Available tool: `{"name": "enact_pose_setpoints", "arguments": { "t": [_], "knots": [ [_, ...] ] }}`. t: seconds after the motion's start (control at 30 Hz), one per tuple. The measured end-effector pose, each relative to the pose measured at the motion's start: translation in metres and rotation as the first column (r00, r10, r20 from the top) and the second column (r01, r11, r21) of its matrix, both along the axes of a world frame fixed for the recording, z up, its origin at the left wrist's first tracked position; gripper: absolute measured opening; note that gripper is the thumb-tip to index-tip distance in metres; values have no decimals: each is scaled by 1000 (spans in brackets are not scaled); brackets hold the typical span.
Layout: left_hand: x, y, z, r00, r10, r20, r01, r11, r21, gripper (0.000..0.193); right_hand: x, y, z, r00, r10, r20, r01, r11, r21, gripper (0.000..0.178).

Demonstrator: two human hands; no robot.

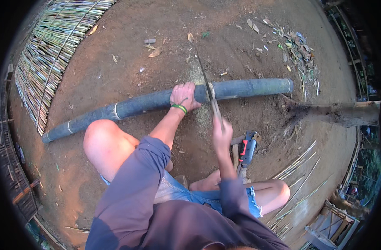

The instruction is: The person sits on the ground and uses a hand saw to cut a long bamboo pole. They hold the pole steady with one hand while sawing with the other, eventually cutting through the pole to separate a section.

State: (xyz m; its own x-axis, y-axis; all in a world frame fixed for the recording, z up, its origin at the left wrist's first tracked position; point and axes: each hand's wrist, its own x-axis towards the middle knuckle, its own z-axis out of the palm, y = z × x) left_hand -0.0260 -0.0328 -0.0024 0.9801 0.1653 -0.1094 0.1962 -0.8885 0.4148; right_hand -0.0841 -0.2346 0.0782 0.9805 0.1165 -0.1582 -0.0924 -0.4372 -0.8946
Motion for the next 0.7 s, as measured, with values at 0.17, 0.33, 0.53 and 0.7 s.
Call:
{"name": "enact_pose_setpoints", "arguments": {
  "t": [0.17, 0.33, 0.53, 0.7],
  "knots": [
    [-3, 5, -3, 998, 37, 45, -39, 999, 23, 79, -38, -14, -10, 999, 24, 38, -22, 999, -31, 30],
    [-3, -2, -4, 999, 6, 47, -6, 1000, 2, 80, -8, -11, -3, 1000, 15, -2, -15, 1000, -20, 35],
    [-9, -21, -8, 967, 69, 244, -79, 996, 31, 84, 33, 21, -9, 996, -3, 87, 6, 999, -34, 34],
    [-28, -17, -14, 927, 35, 373, -94, 985, 142, 77, -24, -6, 7, 999, -4, -33, 5, 1000, 18, 38]
  ]
}}
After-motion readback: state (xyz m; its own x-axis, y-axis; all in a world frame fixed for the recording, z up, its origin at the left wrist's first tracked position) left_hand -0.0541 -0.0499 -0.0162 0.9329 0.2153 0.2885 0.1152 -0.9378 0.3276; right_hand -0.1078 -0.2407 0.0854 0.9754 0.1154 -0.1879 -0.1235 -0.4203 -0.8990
